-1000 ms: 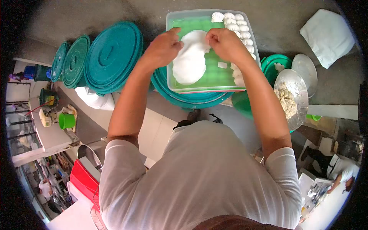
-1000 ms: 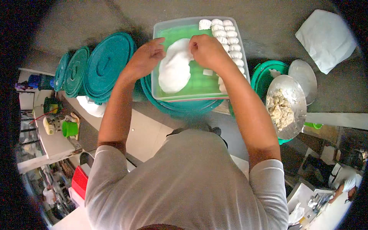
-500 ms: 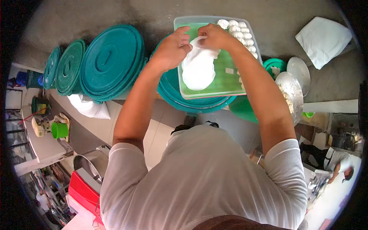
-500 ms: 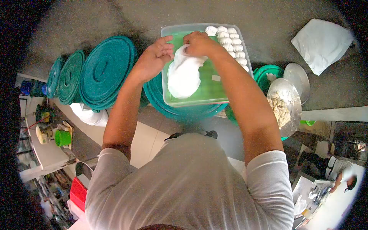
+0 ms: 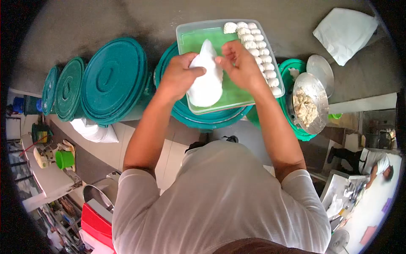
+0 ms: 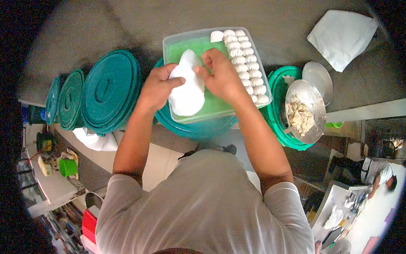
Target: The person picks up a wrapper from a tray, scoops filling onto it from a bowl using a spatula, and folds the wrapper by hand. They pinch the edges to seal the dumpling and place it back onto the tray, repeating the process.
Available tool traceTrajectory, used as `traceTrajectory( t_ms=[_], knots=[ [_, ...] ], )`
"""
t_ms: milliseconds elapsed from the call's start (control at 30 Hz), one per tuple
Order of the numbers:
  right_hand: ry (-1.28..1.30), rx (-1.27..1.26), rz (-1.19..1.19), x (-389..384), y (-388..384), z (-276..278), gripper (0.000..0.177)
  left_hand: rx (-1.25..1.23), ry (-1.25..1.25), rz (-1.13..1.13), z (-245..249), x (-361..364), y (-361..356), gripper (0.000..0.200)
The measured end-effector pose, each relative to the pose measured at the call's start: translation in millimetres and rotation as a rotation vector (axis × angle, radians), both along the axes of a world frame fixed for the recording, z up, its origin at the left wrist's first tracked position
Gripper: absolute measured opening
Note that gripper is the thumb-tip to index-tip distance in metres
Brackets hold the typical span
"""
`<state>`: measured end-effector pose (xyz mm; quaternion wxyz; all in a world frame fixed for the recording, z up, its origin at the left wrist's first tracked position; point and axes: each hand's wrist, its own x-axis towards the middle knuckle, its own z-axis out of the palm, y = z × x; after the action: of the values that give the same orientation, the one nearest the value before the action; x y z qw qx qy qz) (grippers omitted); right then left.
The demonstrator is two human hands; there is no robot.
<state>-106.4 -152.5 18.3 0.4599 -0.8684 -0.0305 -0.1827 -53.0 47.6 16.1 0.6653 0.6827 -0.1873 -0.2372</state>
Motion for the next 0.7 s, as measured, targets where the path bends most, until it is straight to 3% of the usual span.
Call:
traceTrajectory(
  t_ms=[133,233,533,633,700],
  knots=[
    [0.144,0.228,0.056,-5,-7,-4,0.018,-0.160,0.257,-0.033,5,-2,2,0.039],
    [0.152,0.289,0.167,-3,-19,3,0.012,-0.128,0.078,-0.055,2,-7,1,0.042],
    [0.220,0.204,0.270,2,-12,5,0.026,0.011,-0.023,-0.108,5,-12,-2,0.041],
    [0.228,0.326,0.292,4,-14,2,0.029,0.065,-0.048,-0.111,8,-13,-2,0.042],
    [0.204,0.280,0.309,2,-14,6,0.027,0.087,-0.072,-0.107,9,-13,-2,0.041]
  ],
)
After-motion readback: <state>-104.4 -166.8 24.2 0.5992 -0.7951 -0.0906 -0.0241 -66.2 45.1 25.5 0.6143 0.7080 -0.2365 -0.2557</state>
